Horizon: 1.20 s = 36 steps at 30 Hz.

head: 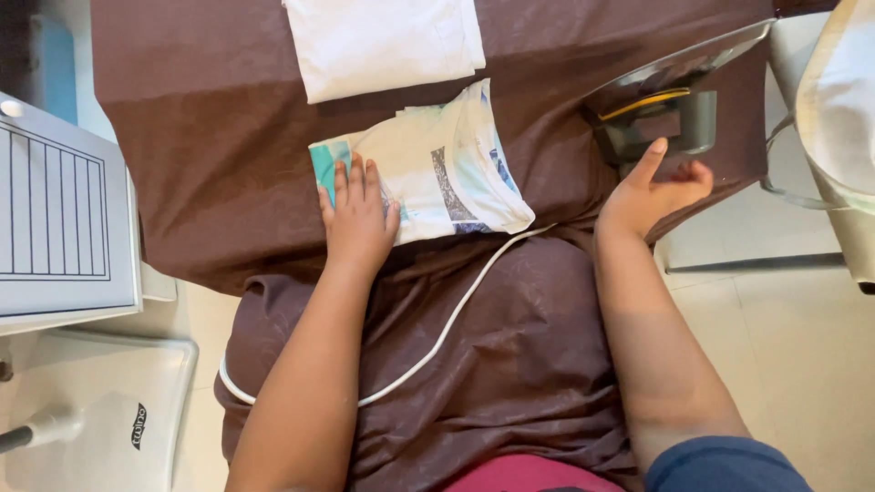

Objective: Ironing a small fabric pouch and folding a striped shirt on a brown surface.

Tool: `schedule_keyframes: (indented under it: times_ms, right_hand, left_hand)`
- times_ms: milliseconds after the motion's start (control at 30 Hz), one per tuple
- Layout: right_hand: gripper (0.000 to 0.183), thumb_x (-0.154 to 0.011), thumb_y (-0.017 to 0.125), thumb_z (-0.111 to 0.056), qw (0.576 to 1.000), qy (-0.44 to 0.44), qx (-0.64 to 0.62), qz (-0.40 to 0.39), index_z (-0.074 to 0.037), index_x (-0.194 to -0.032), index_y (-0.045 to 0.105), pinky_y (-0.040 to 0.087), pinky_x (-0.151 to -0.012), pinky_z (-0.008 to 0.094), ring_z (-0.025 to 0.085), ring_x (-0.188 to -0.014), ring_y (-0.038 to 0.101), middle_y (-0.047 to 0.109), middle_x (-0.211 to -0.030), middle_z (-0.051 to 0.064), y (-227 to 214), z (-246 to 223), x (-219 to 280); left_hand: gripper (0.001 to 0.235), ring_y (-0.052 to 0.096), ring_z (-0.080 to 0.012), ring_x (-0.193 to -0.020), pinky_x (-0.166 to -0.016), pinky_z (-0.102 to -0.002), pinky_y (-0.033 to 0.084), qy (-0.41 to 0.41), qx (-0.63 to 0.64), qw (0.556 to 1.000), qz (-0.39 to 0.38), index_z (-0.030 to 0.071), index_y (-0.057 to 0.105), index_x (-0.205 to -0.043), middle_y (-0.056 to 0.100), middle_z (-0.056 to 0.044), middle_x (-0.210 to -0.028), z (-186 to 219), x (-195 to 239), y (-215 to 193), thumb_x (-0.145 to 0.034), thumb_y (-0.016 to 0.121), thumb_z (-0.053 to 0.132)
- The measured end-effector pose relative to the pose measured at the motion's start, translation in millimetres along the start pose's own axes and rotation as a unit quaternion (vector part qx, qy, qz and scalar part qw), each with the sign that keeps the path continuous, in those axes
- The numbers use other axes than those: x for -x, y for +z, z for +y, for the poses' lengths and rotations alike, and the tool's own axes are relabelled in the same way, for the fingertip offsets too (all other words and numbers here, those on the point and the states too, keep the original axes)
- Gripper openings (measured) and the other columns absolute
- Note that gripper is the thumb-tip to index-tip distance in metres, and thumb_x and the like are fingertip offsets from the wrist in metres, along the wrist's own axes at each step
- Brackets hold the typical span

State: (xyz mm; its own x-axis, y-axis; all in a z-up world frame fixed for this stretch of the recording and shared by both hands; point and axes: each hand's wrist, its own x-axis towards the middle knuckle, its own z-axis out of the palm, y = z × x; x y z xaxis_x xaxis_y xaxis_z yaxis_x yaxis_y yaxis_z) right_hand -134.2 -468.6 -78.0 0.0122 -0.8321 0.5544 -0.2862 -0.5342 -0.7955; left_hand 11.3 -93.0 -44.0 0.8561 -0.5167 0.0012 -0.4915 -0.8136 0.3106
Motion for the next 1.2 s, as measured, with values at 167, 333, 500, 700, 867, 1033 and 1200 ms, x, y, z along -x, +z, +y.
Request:
schedule_keyframes:
  times_ms: [167, 333, 500, 700, 867, 1033, 1200]
  right_hand:
    - [0.026, -0.104, 0.07, -0.026, 0.974, 0.083, -0.084, -0.196, -0.01, -0.112, 0.051, 0.043, -0.088, 0.03, 0.016, -0.093, 0.052, 0.051, -0.097, 0.004, -20.5, -95.5, 60.2]
    - [0.02, -0.095, 0.073, -0.021, 0.912, 0.028, -0.029, -0.407, -0.016, -0.114, 0.071, 0.055, -0.078, 0.036, 0.023, -0.084, 0.068, 0.065, -0.092, 0.007, 38.7, -100.6, 77.0]
    - [0.019, -0.091, 0.068, -0.045, 0.876, 0.063, 0.135, -0.458, -0.032, -0.104, 0.075, 0.054, -0.089, 0.034, 0.014, -0.095, 0.066, 0.062, -0.091, -0.008, 78.8, -105.3, 94.1]
    - [0.016, -0.087, 0.071, -0.048, 0.869, 0.017, 0.142, -0.474, -0.041, -0.1, 0.075, 0.056, -0.086, 0.031, 0.009, -0.088, 0.068, 0.062, -0.101, -0.014, 53.3, -126.5, 93.1]
    - [0.024, -0.088, 0.074, -0.043, 0.848, 0.0, 0.095, -0.521, -0.035, -0.11, 0.075, 0.055, -0.09, 0.038, 0.021, -0.098, 0.068, 0.062, -0.107, -0.004, 45.1, -135.9, 80.1]
    - [0.02, -0.091, 0.074, -0.045, 0.845, -0.002, 0.088, -0.527, -0.03, -0.104, 0.075, 0.055, -0.089, 0.04, 0.025, -0.102, 0.068, 0.062, -0.106, -0.003, 44.9, -135.5, 78.1]
    - [0.026, -0.085, 0.081, -0.04, 0.861, -0.005, 0.064, -0.505, -0.026, -0.102, 0.068, 0.055, -0.087, 0.04, 0.026, -0.097, 0.069, 0.064, -0.097, -0.002, 44.7, -129.9, 78.3]
  left_hand:
    - [0.077, 0.014, -0.0396, -0.157, -0.119, -0.072, 0.016, 0.002, 0.005, 1.0, -0.012, 0.003, 0.03, -0.16, 0.023, -0.02, -0.168, -2.9, -0.9, 0.4, -0.098, 0.06, 0.035]
    - [0.076, 0.013, -0.0375, -0.158, -0.121, -0.071, 0.015, -0.002, 0.02, 1.0, -0.025, 0.004, 0.029, -0.161, 0.022, -0.019, -0.169, -3.5, 0.5, -7.1, -0.099, 0.059, 0.037]
    - [0.077, 0.012, -0.034, -0.159, -0.125, -0.065, 0.014, 0.005, 0.081, 0.995, -0.061, 0.009, 0.03, -0.162, 0.021, -0.013, -0.171, -16.1, 8.0, -21.6, -0.099, 0.062, 0.04]
    - [0.079, 0.011, -0.032, -0.16, -0.126, -0.063, 0.012, -0.002, 0.104, 0.991, -0.081, 0.012, 0.031, -0.162, 0.019, -0.01, -0.172, -17.2, 4.2, -27.3, -0.097, 0.064, 0.041]
    - [0.079, 0.011, -0.0342, -0.159, -0.125, -0.065, 0.013, -0.016, 0.086, 0.993, -0.078, 0.01, 0.03, -0.161, 0.019, -0.013, -0.171, -8.9, 0.1, -27.0, -0.096, 0.066, 0.037]
    - [0.074, 0.017, -0.0343, -0.158, -0.123, -0.069, 0.011, -0.027, 0.085, 0.995, -0.035, 0.012, 0.038, -0.158, 0.025, -0.012, -0.169, -7.0, 1.8, -6.2, -0.095, 0.067, 0.036]
    - [0.027, 0.064, -0.0216, -0.106, -0.1, -0.046, 0.047, 0.075, 0.065, 0.976, 0.192, 0.026, 0.069, -0.123, 0.065, 0.004, -0.111, 34.0, -6.1, -2.3, -0.097, 0.064, 0.031]
